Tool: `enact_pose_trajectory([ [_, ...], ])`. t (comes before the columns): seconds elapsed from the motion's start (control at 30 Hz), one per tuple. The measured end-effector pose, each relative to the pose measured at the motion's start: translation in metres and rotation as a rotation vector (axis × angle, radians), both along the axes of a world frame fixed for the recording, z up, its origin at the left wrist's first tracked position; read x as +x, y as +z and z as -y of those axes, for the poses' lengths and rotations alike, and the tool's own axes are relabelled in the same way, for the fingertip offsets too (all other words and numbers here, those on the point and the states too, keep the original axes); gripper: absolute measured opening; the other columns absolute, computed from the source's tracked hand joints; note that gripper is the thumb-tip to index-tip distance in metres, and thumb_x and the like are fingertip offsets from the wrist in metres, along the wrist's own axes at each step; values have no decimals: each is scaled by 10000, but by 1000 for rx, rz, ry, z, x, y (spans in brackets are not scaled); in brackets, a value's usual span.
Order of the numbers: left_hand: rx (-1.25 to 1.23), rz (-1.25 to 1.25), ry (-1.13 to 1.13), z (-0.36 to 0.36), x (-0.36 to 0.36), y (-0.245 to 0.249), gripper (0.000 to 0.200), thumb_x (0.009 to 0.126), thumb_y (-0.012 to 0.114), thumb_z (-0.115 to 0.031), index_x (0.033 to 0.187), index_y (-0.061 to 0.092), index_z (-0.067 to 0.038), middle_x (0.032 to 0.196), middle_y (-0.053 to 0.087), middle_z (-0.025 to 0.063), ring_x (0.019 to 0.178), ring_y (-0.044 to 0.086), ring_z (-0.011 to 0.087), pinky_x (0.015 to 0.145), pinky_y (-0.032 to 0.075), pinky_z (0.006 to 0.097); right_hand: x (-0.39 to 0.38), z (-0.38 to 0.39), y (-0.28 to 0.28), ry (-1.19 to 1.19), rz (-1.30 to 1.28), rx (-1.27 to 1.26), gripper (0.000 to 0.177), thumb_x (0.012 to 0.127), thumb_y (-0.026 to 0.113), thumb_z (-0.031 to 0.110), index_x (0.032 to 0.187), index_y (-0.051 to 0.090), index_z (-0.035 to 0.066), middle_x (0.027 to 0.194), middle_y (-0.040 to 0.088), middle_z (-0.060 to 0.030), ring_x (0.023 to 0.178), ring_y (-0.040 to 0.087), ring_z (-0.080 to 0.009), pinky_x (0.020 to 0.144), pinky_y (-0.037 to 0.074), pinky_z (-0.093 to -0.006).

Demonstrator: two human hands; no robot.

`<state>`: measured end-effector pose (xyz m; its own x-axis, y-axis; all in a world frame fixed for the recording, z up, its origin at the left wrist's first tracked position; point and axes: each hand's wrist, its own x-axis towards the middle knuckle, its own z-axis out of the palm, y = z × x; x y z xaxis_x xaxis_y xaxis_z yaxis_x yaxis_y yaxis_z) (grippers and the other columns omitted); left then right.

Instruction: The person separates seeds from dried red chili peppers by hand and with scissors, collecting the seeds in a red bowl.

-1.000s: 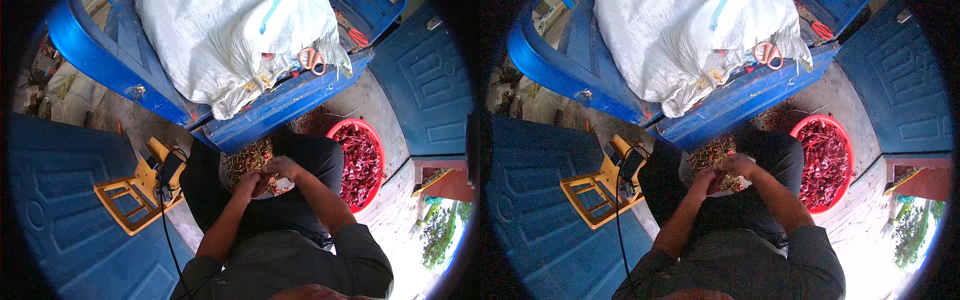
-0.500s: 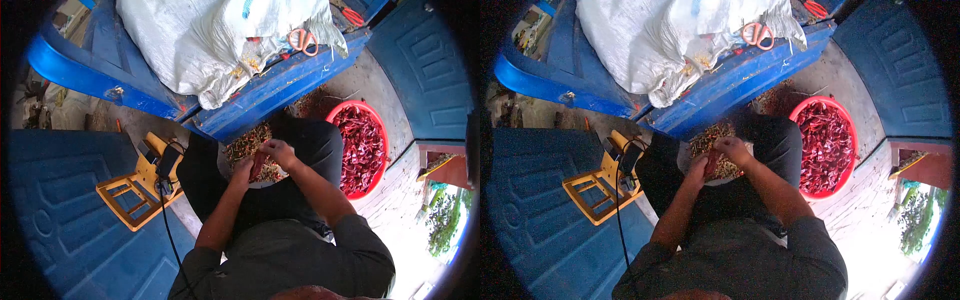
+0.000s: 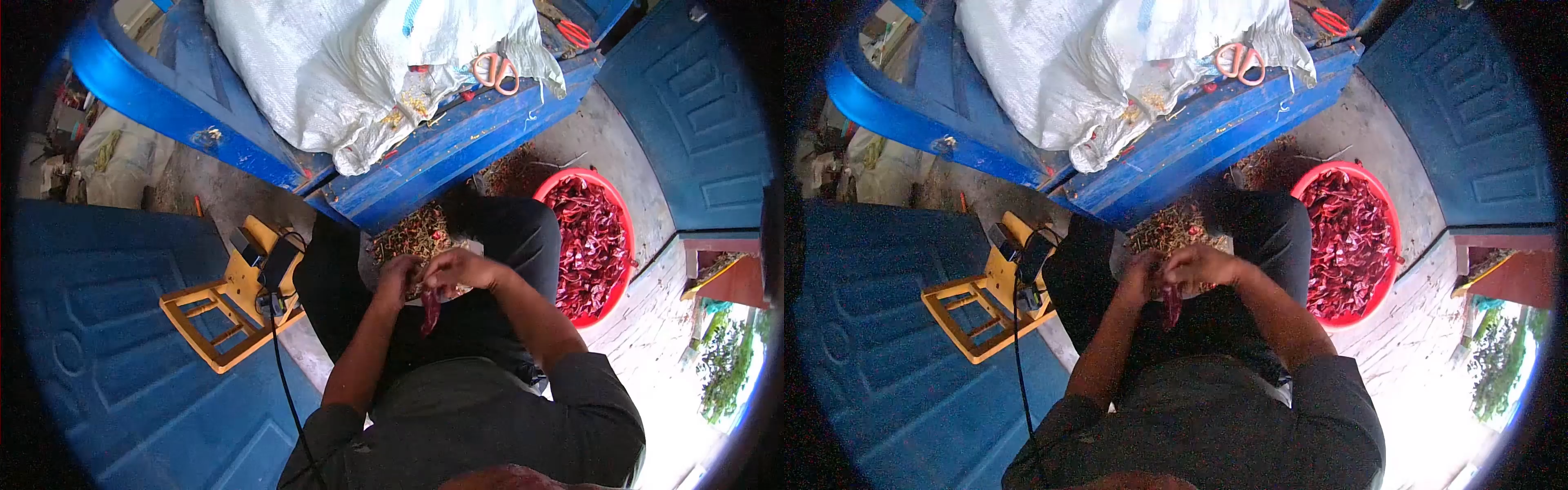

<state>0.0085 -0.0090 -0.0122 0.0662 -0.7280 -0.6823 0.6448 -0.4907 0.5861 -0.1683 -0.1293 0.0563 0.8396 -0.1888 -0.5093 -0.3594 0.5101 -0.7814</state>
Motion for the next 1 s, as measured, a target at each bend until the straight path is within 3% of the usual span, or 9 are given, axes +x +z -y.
enact_pose_trajectory([
  [0.1, 33, -54, 84, 1, 0, 4, 233, 938, 523, -177, 1013, 664, -7, 887, 650, 85, 802, 647, 201, 717, 538, 344, 10, -26, 0, 37, 60, -106, 185, 934, 697, 212, 1030, 723, 55, 1195, 672, -102, 952, 686, -218, 779, 563, -352],
  [0.17, 17, -101, 135, 0, 0, 3, 234, 942, 522, -178, 1009, 665, -5, 895, 650, 89, 816, 646, 204, 717, 537, 350, 17, -39, -7, 3, 262, -524, 168, 919, 710, 196, 1015, 728, 60, 1167, 681, -108, 964, 690, -233, 818, 554, -386],
  [0.23, 33, -4, 188, -2, 0, 6, 244, 957, 511, -188, 1003, 662, -1, 873, 647, 96, 797, 645, 205, 714, 536, 353, 27, -39, 10, 23, 191, -489, 182, 912, 709, 220, 1017, 731, 73, 1047, 715, -123, 944, 698, -223, 803, 547, -380],
  [0.3, 71, -12, 160, -3, -3, 13, 253, 969, 498, -193, 1001, 663, -5, 867, 650, 94, 780, 646, 204, 692, 536, 351, 34, -38, 4, 188, -35, -686, 198, 904, 700, 251, 1003, 732, 83, 923, 728, -121, 854, 711, -233, 747, 547, -378],
  [0.4, 28, 20, 114, -5, -2, -7, 271, 986, 472, -201, 998, 664, -11, 856, 654, 88, 735, 641, 189, 624, 524, 337, 41, -36, 4, 99, -148, -828, 165, 873, 712, 189, 970, 724, 56, 902, 720, -130, 777, 701, -215, 714, 538, -345],
  [0.7, -35, 85, 59, 15, -5, 2, 305, 1044, 458, -282, 1109, 643, -49, 822, 630, 50, 608, 566, 146, 523, 462, 322, 48, -60, -52, -451, -397, -964, 205, 877, 678, 214, 972, 722, 38, 886, 715, -157, 771, 699, -296, 703, 538, -377],
  [0.77, -65, 79, 67, 15, -7, -18, 289, 1033, 475, -264, 1100, 649, -43, 818, 625, 49, 612, 565, 145, 527, 461, 323, 47, -56, -59, -477, -350, -1060, 206, 884, 676, 202, 977, 721, 23, 852, 714, -160, 728, 699, -250, 671, 535, -364],
  [0.87, -116, 0, 113, 17, -8, -25, 240, 986, 513, -211, 1057, 655, -31, 804, 614, 37, 626, 567, 132, 538, 458, 316, 49, -55, -58, -534, -385, -871, 213, 888, 686, 197, 976, 717, 6, 833, 715, -145, 718, 690, -203, 652, 529, -348],
  [1.0, -150, 24, 97, 21, -5, 23, 188, 946, 537, -181, 996, 649, -39, 768, 597, 10, 631, 565, 116, 545, 443, 296, 51, -61, -54, -665, -318, -929, 184, 894, 689, 173, 953, 720, 2, 860, 703, -126, 765, 660, -185, 690, 516, -323],
])
